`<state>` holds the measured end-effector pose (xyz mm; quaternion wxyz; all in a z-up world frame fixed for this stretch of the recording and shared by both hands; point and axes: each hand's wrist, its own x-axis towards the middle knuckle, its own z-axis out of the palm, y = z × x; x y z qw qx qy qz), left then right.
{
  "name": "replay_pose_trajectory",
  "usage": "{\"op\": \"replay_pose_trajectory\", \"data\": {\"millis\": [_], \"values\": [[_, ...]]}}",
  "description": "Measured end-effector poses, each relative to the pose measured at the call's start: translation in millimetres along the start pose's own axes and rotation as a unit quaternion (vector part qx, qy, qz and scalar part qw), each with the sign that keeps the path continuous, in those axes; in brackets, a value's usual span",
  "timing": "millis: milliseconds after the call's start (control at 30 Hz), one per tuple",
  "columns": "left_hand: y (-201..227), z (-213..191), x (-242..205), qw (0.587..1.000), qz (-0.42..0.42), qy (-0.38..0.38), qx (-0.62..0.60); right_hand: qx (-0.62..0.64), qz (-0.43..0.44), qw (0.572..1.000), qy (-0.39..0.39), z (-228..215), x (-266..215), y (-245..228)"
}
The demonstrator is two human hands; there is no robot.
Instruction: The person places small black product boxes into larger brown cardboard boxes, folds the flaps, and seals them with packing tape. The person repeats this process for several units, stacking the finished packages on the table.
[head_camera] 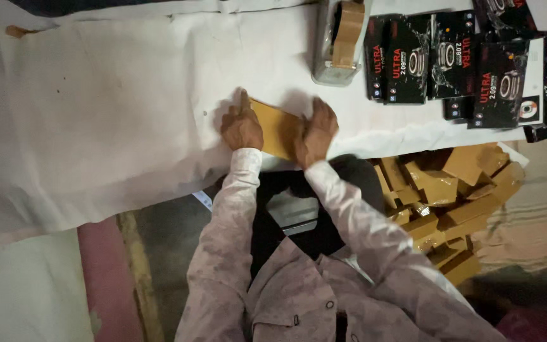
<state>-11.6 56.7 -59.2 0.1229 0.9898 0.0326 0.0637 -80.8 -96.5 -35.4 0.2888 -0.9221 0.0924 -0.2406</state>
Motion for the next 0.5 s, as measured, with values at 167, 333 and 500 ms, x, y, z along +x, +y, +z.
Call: {"op": "replay_pose_trajectory", "data": {"millis": [167, 333, 500], "values": [[-14, 5, 4, 0.989, 0.054, -0.136, -0.032, -0.084, -0.033, 0.995, -0.052, 1, -30, 7], [-24, 1, -30, 0.988, 0.094, 0.021, -0.124, -0.095, -0.057, 0.992, -0.066, 11, -3, 6], [-45, 3, -55, 0.980, 0.114, 0.036, -0.159, -0.092, -0.082, 0.987, -0.108, 14, 9, 12]]}}
